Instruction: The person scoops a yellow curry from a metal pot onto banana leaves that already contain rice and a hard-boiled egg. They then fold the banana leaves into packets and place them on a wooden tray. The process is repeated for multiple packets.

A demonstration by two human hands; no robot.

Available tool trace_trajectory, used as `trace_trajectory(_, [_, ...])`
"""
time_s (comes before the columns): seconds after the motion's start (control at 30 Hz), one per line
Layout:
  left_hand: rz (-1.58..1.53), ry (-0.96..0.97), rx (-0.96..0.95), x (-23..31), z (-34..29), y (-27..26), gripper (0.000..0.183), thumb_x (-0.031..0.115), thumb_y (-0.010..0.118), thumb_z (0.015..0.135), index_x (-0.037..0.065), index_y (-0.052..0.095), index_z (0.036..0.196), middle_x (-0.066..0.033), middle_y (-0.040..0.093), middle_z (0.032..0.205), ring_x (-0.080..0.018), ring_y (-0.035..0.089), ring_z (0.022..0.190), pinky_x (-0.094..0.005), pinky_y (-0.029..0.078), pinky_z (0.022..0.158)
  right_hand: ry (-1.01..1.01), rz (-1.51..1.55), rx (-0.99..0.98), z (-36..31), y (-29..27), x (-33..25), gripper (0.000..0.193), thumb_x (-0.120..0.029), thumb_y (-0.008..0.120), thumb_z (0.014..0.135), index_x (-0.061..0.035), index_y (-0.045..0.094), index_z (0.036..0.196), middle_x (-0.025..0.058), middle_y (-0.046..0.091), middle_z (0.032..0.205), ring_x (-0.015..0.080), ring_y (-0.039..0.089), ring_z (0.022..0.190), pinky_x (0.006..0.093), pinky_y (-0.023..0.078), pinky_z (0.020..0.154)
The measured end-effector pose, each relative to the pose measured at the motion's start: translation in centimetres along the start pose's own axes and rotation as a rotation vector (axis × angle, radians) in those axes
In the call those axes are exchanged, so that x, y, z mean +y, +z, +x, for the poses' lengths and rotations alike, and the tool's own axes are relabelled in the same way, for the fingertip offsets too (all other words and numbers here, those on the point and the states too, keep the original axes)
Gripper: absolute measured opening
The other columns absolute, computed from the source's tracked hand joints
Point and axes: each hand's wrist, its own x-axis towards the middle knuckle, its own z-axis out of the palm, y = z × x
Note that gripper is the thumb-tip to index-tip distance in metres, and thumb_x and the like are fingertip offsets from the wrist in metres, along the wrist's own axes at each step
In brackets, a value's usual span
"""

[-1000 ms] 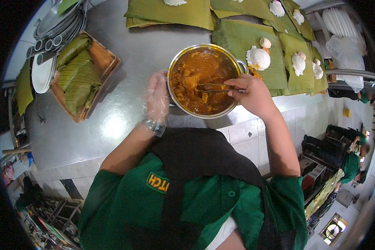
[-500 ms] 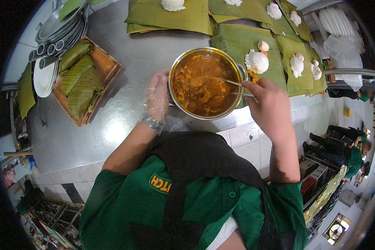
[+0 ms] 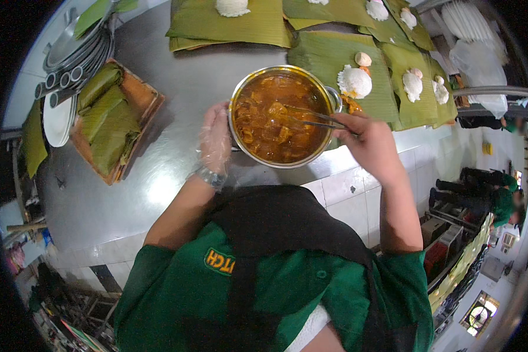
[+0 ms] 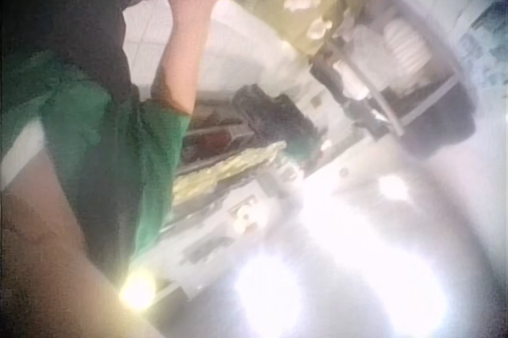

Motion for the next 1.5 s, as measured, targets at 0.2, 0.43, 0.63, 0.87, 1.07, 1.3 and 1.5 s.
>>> trace_trajectory(0.2, [-0.114,-0.077,0.010,-0.4,0.2,-0.1,0.032,0.024,0.044,0.105,0.000,0.057,0.121,-0.0084,0.062,0.115,-0.0157,0.056,0.106,-0.0310,0.044,0.096,0.253,0.421,0.168,-3.1,-4.9,5.0,0.028,-0.005,0.069,0.089,0.0046,0.067,0.115,0.0077,0.071,0.099,0.0108,0.062,0.088,0.0257,0.049,0.082])
trace_trajectory(0.43, [-0.109,-0.036,0.036,-0.2,0.1,0.2,0.032,0.025,0.045,0.104,0.001,0.058,0.122,-0.0082,0.063,0.114,-0.0158,0.058,0.104,-0.0309,0.046,0.094,0.459,-0.351,0.182,-2.1,-5.1,6.9,0.033,-0.017,0.071,0.083,-0.0035,0.069,0.113,0.0177,0.070,0.093,0.0276,0.069,0.085,0.0368,0.052,0.077])
trace_trajectory(0.63, [-0.067,-0.011,0.027,0.2,-0.2,0.1,0.033,0.026,0.045,0.104,0.002,0.058,0.123,-0.0091,0.063,0.115,-0.0168,0.058,0.104,-0.0312,0.046,0.094,0.391,-0.533,0.271,-2.4,-7.7,3.8,0.032,-0.014,0.068,0.083,-0.0096,0.069,0.115,0.0152,0.066,0.094,0.0319,0.066,0.086,0.0415,0.051,0.076])
trace_trajectory(0.87, [-0.193,-0.029,-0.016,0.0,-0.1,0.0,0.029,0.022,0.047,0.104,0.000,0.057,0.121,-0.0078,0.062,0.114,-0.0143,0.056,0.105,-0.0296,0.044,0.096,0.139,-0.183,0.143,-2.1,-6.0,-2.1,0.034,-0.005,0.071,0.079,-0.0075,0.070,0.113,0.0149,0.064,0.085,0.0284,0.065,0.078,0.0377,0.049,0.070])
trace_trajectory(1.07, [-0.164,0.063,-0.046,-0.5,-0.1,-0.2,0.030,0.024,0.048,0.104,0.001,0.057,0.120,-0.0077,0.061,0.115,-0.0149,0.055,0.105,-0.0300,0.043,0.096,0.008,-0.406,0.009,2.0,0.9,-3.9,0.025,-0.015,0.066,0.083,-0.0093,0.070,0.107,0.0143,0.065,0.089,0.0328,0.066,0.083,0.0429,0.053,0.072])
trace_trajectory(1.3, [-0.144,0.091,-0.048,-0.3,-0.1,-0.2,0.031,0.025,0.047,0.104,0.001,0.057,0.121,-0.0074,0.060,0.116,-0.0145,0.055,0.106,-0.0292,0.044,0.096,-0.092,-0.140,0.095,4.6,5.4,-3.5,0.027,-0.015,0.069,0.081,-0.0112,0.071,0.108,0.0120,0.064,0.087,0.0338,0.065,0.082,0.0430,0.052,0.070])
trace_trajectory(1.5, [-0.127,0.079,-0.044,-0.1,-0.3,-0.1,0.031,0.024,0.045,0.105,0.000,0.056,0.121,-0.0072,0.061,0.115,-0.0132,0.056,0.106,-0.0282,0.044,0.096,-0.056,-0.087,0.101,3.0,3.7,-2.7,0.031,-0.012,0.072,0.080,-0.0111,0.070,0.110,0.0111,0.063,0.087,0.0329,0.064,0.080,0.0414,0.052,0.071])
